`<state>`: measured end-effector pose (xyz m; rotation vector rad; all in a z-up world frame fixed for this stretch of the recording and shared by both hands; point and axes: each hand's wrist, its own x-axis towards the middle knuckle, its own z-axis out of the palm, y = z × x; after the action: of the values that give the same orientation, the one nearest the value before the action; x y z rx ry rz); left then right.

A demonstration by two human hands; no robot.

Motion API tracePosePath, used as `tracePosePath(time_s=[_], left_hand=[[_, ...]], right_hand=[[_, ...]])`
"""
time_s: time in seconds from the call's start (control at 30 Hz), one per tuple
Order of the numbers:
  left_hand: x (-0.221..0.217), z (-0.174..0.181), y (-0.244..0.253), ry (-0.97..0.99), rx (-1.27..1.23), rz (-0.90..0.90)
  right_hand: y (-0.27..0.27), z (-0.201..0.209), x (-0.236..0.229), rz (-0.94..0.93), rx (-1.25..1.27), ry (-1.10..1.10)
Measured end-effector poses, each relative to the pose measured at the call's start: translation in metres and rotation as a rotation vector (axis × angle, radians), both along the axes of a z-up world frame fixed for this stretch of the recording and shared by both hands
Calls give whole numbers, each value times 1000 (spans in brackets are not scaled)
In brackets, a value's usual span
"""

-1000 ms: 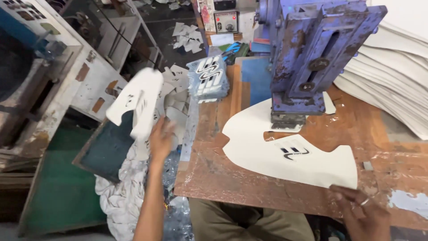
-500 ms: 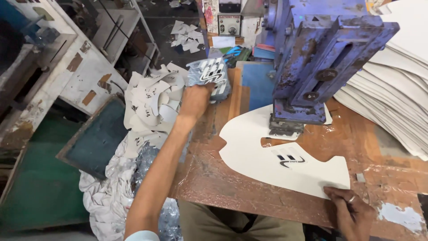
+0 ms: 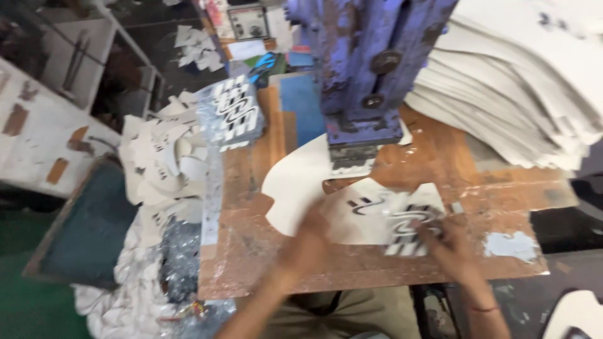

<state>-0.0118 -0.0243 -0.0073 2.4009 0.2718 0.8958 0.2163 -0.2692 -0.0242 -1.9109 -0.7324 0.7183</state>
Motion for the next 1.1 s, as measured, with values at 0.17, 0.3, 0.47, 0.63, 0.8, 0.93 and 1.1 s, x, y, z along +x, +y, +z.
tracePosePath(time_s=[0.17,0.3,0.47,0.63,0.8,0.93,1.1], left_hand=[[68,-8,124,392,187,457],[99,27,120,610,-87,376],[104,-13,123,432,-35,360],[-9,15,89,368,-80,533],[-130,16,99,773,-203,768],[-151,55,86,837,-55,847],[-111,56,46,64,-184,628]], right_hand=[[-45,58,70,-159,190,-141],[-64,77,96,-267,-395,-518],[10,189,86,-234,304,-1128],[92,235,181,-82,108,-1370],[104,203,265,-19,30,-1168],[67,196,246,-396,289,-1270],[0,169,62,-412,228,-1404]])
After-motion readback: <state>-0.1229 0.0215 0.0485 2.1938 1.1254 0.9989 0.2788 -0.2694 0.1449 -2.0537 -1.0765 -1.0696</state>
